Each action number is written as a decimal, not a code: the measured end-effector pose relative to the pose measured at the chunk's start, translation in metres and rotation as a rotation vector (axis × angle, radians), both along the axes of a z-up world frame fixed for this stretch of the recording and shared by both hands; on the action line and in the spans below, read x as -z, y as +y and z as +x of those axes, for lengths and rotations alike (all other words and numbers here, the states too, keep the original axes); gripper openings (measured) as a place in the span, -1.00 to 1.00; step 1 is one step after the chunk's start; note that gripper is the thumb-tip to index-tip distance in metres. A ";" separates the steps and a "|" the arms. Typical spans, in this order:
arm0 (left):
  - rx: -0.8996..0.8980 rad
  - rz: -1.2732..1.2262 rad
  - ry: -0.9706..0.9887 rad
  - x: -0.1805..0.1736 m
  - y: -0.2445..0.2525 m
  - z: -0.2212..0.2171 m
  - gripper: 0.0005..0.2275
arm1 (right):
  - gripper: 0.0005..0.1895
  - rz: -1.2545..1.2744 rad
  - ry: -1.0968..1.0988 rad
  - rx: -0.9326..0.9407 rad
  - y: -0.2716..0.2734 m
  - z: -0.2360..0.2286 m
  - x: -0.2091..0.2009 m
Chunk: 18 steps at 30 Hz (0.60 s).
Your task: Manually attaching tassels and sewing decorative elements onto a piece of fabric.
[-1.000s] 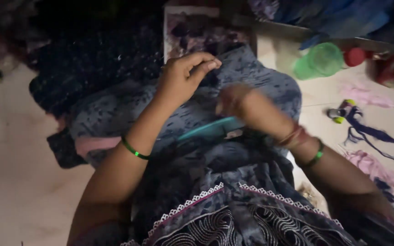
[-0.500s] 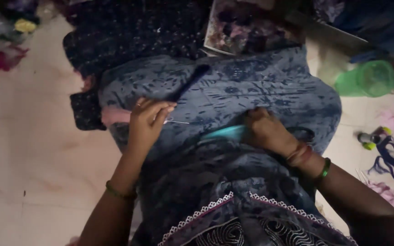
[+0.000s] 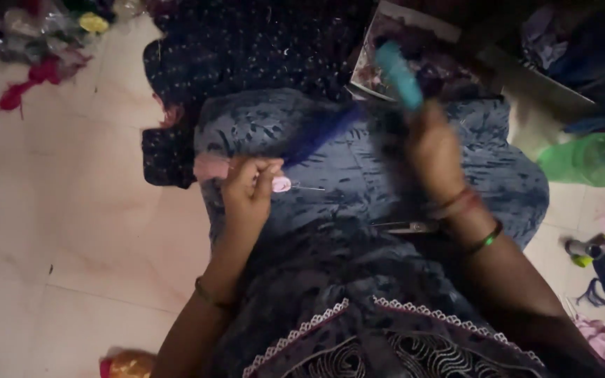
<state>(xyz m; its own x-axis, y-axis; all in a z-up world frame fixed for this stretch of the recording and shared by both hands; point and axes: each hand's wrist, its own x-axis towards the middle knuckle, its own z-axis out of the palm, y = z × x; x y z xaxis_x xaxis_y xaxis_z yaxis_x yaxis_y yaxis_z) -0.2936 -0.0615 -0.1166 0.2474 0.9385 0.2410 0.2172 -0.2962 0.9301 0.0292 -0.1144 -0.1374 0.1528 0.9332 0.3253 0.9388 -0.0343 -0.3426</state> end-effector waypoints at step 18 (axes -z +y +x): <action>-0.021 0.368 0.130 0.019 0.004 -0.002 -0.92 | -0.76 -0.158 0.321 0.031 0.029 -0.060 -0.008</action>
<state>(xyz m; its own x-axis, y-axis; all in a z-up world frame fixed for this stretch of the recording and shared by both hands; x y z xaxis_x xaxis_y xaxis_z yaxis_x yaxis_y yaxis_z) -0.2956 -0.0579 -0.1357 0.2800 0.8001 0.5305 0.3356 -0.5993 0.7267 -0.0311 -0.0854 -0.1294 0.2525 0.9615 0.1084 0.7819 -0.1368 -0.6083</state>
